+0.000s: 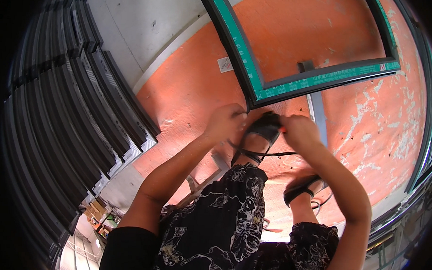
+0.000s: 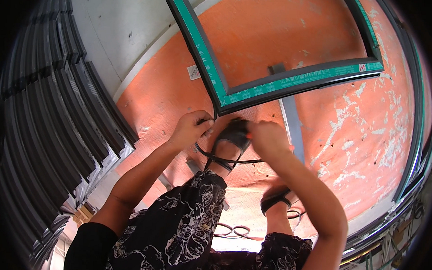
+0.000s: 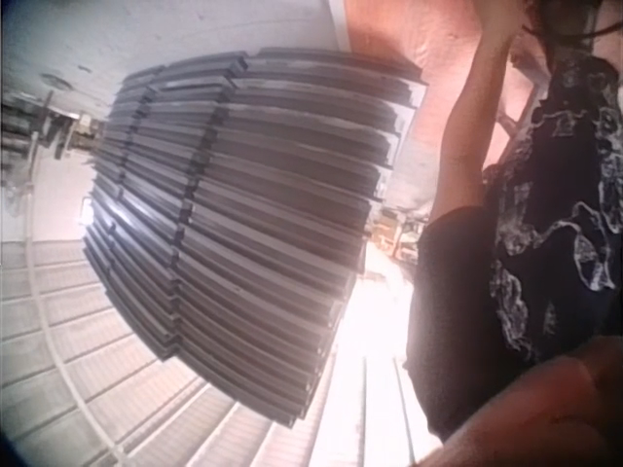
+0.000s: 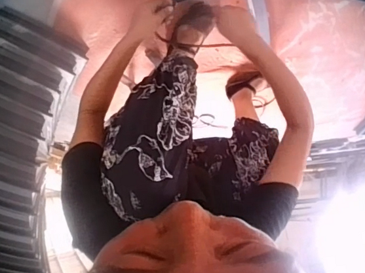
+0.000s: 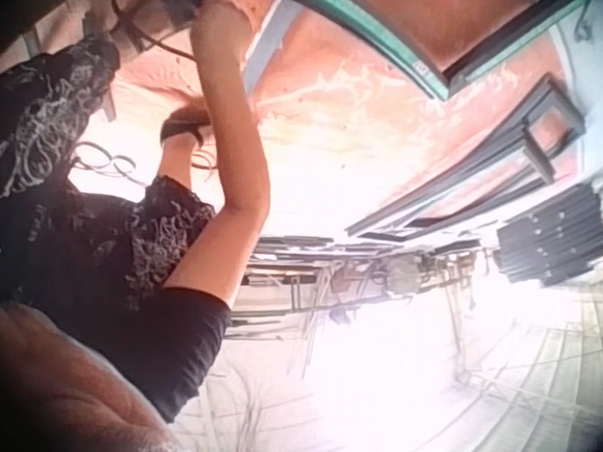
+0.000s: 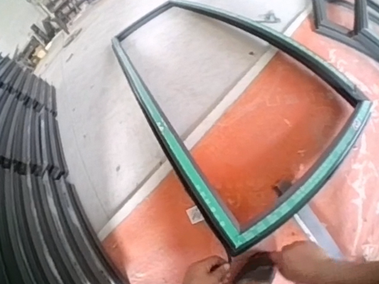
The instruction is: The person assembles a metal frame by inserting a black rubber seal into the inner groove of a green and black frame piece using their hands and a pair of pliers. They move around the frame, pressing the seal into place and trimming the excess with pliers.
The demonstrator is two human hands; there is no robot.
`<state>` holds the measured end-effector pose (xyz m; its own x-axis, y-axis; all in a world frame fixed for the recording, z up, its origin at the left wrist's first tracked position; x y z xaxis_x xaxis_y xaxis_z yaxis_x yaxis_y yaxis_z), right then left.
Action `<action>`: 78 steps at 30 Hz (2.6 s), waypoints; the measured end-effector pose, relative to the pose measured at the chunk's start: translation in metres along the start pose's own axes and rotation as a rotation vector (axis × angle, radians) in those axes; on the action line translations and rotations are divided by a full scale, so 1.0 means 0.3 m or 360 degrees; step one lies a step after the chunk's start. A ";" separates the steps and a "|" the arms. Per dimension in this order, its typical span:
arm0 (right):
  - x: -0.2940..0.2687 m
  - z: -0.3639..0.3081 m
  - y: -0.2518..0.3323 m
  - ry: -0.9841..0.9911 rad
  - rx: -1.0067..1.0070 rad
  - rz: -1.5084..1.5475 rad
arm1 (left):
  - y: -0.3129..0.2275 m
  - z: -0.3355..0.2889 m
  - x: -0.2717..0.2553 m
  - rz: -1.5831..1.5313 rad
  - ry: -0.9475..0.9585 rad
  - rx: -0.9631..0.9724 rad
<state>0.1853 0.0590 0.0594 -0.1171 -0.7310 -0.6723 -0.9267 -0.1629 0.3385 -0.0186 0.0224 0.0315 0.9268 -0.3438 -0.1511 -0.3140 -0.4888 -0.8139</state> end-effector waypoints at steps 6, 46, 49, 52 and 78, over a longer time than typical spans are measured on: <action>-0.142 -0.180 -0.419 -0.0334 0.0374 -0.0555 | 0.054 -0.027 0.061 -0.0996 -0.0090 -0.0496; 0.322 -0.037 0.120 0.0668 0.0600 0.2431 | 0.094 0.096 0.050 -0.0894 -0.0478 -0.0186; 0.330 -0.034 0.112 0.0706 0.0587 0.2414 | 0.099 0.098 0.057 -0.0900 -0.0533 -0.0151; 0.322 -0.031 0.116 0.0672 0.0597 0.2405 | 0.109 0.101 0.058 -0.0866 -0.0571 -0.0116; 0.260 -0.045 0.080 0.0066 0.0308 0.1540 | 0.087 0.069 0.092 -0.0845 -0.0400 -0.0220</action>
<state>0.1587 -0.0107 0.0240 -0.8458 -0.5155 -0.1373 -0.4810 0.6257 0.6142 0.0032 0.0168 -0.0054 0.9793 0.1676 0.1140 0.1965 -0.6472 -0.7365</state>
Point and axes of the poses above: each hand's wrist, its own z-axis towards the middle knuckle, its own x-axis out of the palm, y = z × x, the point moved 5 cm from there along z, towards the middle knuckle, and after that the axes turned 10 degrees about x, right-handed, at the moved point
